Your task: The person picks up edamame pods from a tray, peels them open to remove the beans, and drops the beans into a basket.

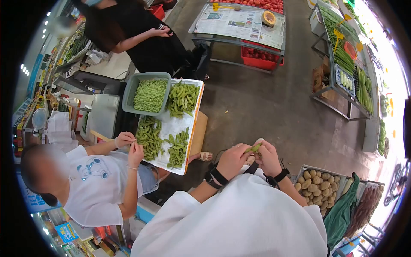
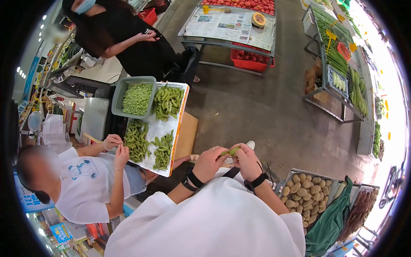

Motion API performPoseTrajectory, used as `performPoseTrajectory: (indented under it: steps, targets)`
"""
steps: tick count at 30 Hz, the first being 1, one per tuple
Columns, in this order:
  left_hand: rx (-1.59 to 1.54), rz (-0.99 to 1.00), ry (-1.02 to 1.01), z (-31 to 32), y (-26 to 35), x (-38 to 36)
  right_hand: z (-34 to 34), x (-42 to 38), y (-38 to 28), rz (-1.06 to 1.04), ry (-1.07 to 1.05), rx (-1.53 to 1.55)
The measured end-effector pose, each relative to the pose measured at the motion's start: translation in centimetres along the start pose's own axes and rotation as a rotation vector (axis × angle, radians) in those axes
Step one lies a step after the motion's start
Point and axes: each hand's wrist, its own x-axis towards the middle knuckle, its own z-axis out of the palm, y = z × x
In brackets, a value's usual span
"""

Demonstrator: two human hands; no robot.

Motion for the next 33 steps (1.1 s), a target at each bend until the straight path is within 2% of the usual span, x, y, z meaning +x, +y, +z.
performPoseTrajectory:
  steps: [5, 6, 9, 12, 15, 18, 21, 30, 33]
  targets:
    - [-0.22, -0.199, 0.016, -0.4, -0.6, -0.2, 0.9, -0.3, 0.0, -0.018, 0.001, 0.043]
    - [-0.295, -0.234, 0.069, -0.2, -0.8, -0.4, 0.9, -0.3, 0.0, -0.005, 0.004, 0.057]
    - [-0.573, -0.283, 0.155, 0.3, -2.0, -0.4, 1.1, -0.3, 0.0, 0.02, -0.023, 0.076]
    - [-0.649, -0.304, 0.125, 0.0, -2.2, -0.3, 2.0, -0.5, -0.1, 0.015, -0.081, 0.066]
    - [-0.614, -0.291, 0.129, -0.1, -2.5, -0.3, 2.6, -0.3, -0.3, 0.021, -0.067, 0.097]
    - [-0.404, -0.271, 0.162, 0.0, -2.2, -0.3, 2.7, 0.0, -0.1, 0.051, -0.054, 0.132]
    - [-0.33, -0.264, 0.158, 0.2, -2.4, -0.4, 2.6, 0.3, 0.2, 0.066, -0.045, 0.164]
    - [-0.646, -0.314, 0.146, 1.1, -3.7, -0.2, 3.1, 0.5, 1.1, -0.006, 0.036, 0.126]
    - [-0.501, -0.277, 0.167, 0.5, -3.3, 0.0, 3.5, 0.4, 0.7, -0.011, 0.035, 0.118]
